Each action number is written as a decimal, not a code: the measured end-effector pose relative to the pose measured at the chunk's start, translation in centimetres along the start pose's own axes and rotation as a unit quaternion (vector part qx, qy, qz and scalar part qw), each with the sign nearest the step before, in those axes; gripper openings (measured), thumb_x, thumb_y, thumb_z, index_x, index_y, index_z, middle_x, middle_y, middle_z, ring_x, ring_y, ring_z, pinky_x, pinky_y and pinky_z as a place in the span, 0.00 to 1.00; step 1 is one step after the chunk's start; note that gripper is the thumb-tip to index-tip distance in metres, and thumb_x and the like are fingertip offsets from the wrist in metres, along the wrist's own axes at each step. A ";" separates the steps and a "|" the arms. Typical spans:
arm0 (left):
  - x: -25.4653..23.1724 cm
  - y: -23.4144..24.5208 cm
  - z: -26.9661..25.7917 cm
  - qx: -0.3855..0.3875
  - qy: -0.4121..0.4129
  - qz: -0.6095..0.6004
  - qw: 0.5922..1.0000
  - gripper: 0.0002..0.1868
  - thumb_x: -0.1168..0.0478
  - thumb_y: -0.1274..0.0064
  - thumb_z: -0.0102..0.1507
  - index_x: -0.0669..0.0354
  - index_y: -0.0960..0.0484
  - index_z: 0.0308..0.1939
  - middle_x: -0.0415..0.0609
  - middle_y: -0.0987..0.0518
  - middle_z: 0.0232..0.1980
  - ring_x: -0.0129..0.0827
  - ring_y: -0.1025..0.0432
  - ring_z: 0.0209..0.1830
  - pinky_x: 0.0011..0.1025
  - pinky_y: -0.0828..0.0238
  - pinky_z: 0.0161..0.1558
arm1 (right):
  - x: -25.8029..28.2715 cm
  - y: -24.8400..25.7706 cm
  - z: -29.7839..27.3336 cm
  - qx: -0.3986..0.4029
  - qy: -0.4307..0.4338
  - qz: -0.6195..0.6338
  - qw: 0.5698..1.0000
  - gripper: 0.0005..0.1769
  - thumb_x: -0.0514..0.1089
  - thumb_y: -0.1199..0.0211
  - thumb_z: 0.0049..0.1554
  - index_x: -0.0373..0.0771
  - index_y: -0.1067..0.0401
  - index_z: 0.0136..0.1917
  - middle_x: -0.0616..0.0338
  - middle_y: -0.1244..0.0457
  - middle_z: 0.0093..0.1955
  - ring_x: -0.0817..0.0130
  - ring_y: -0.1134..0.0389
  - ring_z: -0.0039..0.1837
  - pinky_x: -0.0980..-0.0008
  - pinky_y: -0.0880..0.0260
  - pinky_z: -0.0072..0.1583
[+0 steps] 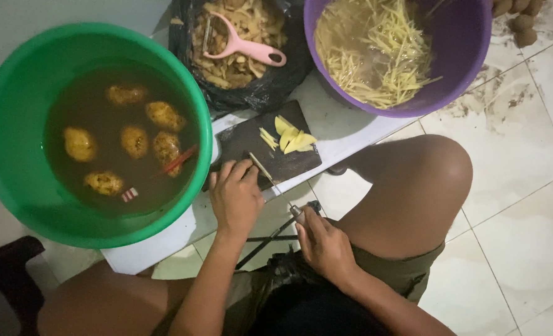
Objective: Slicing peeled potatoes into thin matchstick strips using a knife on a cutting board.
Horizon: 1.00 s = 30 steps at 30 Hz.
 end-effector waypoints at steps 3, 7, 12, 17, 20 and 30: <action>-0.3 0.6 0.1 -0.016 0.006 -0.015 1.000 0.18 0.69 0.43 0.50 0.60 0.12 0.44 0.42 0.19 0.57 0.42 0.30 0.57 0.43 0.37 0.58 | 0.4 0.4 -0.3 -0.046 0.008 -0.026 0.999 0.24 0.41 0.37 0.57 0.32 0.34 0.65 0.43 0.28 0.43 0.50 0.27 0.32 0.55 0.29 0.32; -0.5 0.8 0.2 -0.022 -0.007 -0.017 1.000 0.19 0.68 0.40 0.48 0.59 0.12 0.43 0.40 0.19 0.55 0.40 0.30 0.54 0.41 0.38 0.54 | 0.3 0.0 0.1 -0.045 0.001 -0.035 0.998 0.22 0.40 0.35 0.55 0.37 0.33 0.62 0.51 0.29 0.38 0.51 0.29 0.32 0.54 0.32 0.33; -0.3 0.5 0.0 -0.024 0.008 0.009 1.000 0.16 0.69 0.41 0.51 0.57 0.11 0.43 0.40 0.18 0.54 0.39 0.30 0.55 0.41 0.38 0.55 | -0.1 -0.5 0.4 -0.010 -0.014 -0.030 0.999 0.20 0.41 0.39 0.59 0.30 0.32 0.62 0.43 0.30 0.37 0.61 0.34 0.23 0.57 0.31 0.28; -0.6 1.1 0.0 -0.052 0.009 -0.005 0.999 0.15 0.70 0.43 0.50 0.54 0.12 0.40 0.38 0.18 0.51 0.38 0.30 0.53 0.40 0.39 0.53 | 0.1 0.5 -0.6 -0.093 0.029 -0.033 0.995 0.23 0.38 0.36 0.56 0.32 0.34 0.64 0.43 0.29 0.45 0.54 0.28 0.32 0.58 0.29 0.32; -0.8 1.4 0.3 -0.057 0.007 -0.005 0.998 0.15 0.70 0.43 0.50 0.53 0.12 0.39 0.39 0.19 0.49 0.39 0.30 0.51 0.39 0.39 0.51 | 0.2 0.9 -0.2 -0.093 0.025 -0.027 0.995 0.22 0.38 0.37 0.57 0.32 0.35 0.64 0.44 0.29 0.39 0.54 0.31 0.29 0.56 0.31 0.31; -0.4 0.6 0.1 -0.036 0.000 0.003 0.999 0.16 0.70 0.42 0.49 0.61 0.11 0.41 0.43 0.18 0.52 0.41 0.30 0.53 0.40 0.38 0.54 | 0.6 0.9 -0.3 -0.066 0.028 0.019 0.997 0.19 0.38 0.36 0.57 0.33 0.30 0.61 0.50 0.30 0.36 0.65 0.36 0.25 0.63 0.35 0.29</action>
Point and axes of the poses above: each hand's wrist, its own z-axis towards the middle knuckle, its own y-axis out of the back of the hand, x = y × z, the point moved 7 cm from there along z, towards the middle knuckle
